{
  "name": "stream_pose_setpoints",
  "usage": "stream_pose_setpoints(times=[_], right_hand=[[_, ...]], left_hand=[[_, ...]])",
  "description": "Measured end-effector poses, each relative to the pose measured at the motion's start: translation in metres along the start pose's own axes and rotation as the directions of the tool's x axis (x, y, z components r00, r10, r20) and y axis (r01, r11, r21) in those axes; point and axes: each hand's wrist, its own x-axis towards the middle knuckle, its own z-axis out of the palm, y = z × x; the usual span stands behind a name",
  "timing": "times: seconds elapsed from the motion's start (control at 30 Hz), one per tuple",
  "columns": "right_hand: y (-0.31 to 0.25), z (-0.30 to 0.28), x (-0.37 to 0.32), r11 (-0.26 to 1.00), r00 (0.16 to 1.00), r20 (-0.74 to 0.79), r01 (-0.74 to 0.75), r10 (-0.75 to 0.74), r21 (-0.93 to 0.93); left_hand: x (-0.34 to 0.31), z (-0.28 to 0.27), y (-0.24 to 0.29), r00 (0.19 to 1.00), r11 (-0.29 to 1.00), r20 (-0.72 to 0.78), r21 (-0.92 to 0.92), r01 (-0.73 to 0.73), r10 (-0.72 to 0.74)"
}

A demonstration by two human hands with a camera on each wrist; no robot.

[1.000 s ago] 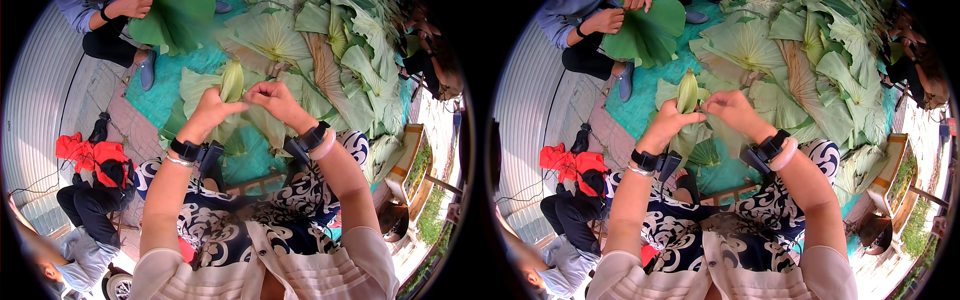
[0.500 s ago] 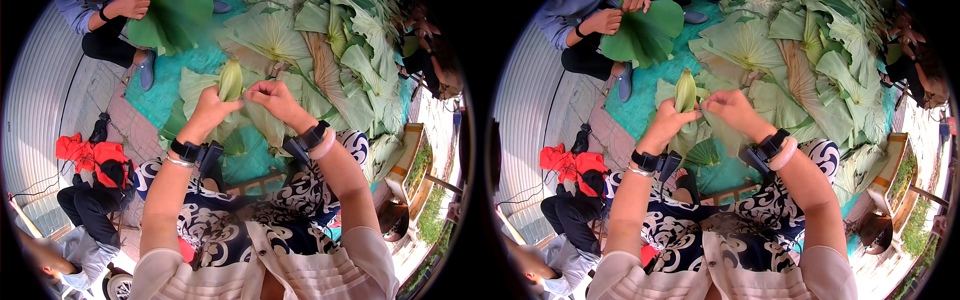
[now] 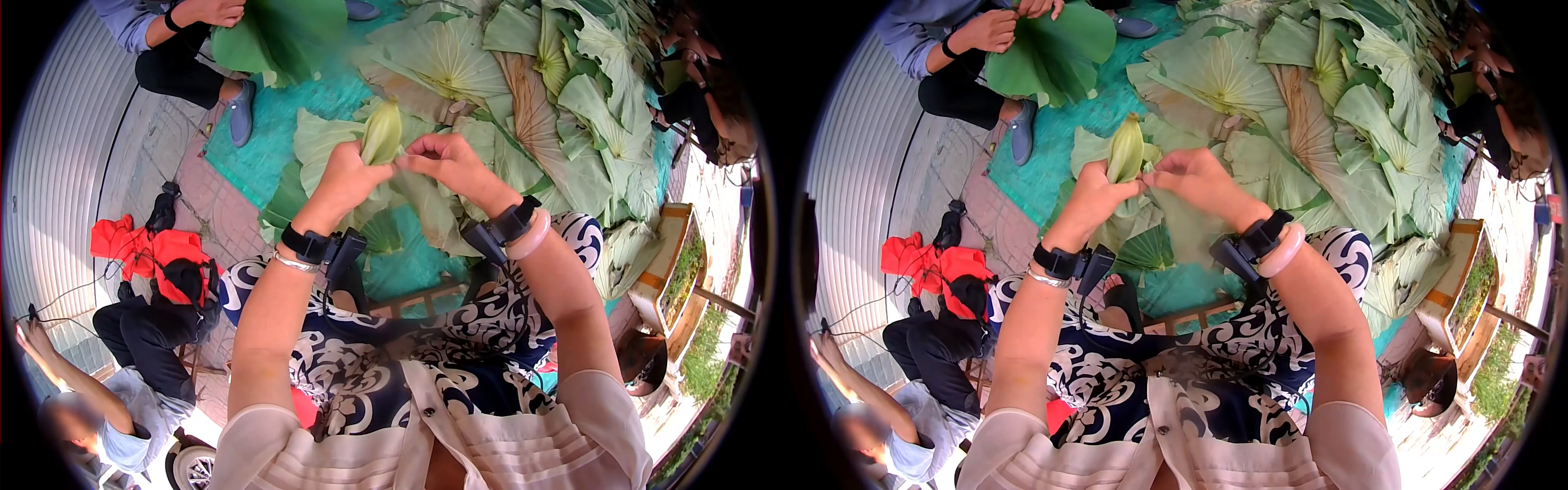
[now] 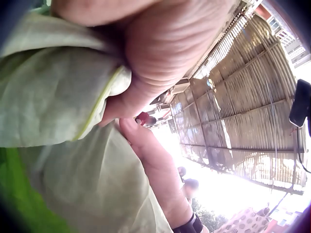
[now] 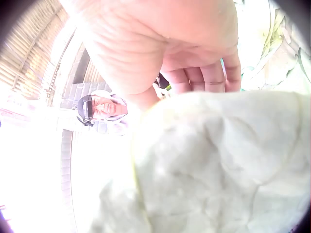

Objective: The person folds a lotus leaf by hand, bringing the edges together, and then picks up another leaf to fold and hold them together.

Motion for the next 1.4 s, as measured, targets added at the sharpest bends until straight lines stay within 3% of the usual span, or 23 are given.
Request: stream_pose_setpoints(times=[0.27, 0.43, 0.57, 0.97, 1.17, 1.4], right_hand=[[0.011, -0.005, 0.004, 0.999, 1.000, 0.000, -0.025, 0.025, -0.037], [0.010, -0.004, 0.003, 0.993, 0.997, -0.011, 0.076, -0.078, -0.086], [0.008, -0.003, 0.002, 0.973, 0.982, -0.037, 0.177, -0.184, -0.148], [0.010, -0.003, 0.004, 0.968, 0.980, -0.058, 0.176, -0.189, -0.176], [0.002, -0.007, 0.002, 0.979, 0.999, 0.021, -0.043, 0.049, -0.200], [0.023, -0.013, 0.009, 0.987, 0.999, 0.036, 0.015, -0.009, -0.158]], left_hand=[[0.003, -0.003, -0.005, 1.000, 0.998, 0.023, 0.056, -0.001, 0.000], [0.003, -0.001, -0.008, 0.997, 0.996, 0.010, 0.049, -0.080, 0.080], [0.000, -0.002, -0.001, 0.998, 0.993, 0.051, 0.107, -0.044, 0.038], [-0.001, 0.000, 0.000, 0.999, 0.990, 0.044, 0.140, -0.026, 0.020], [0.000, 0.001, -0.003, 1.000, 0.998, -0.001, 0.056, -0.032, 0.032], [0.001, -0.002, -0.005, 0.999, 0.990, 0.024, 0.134, -0.042, 0.040]])
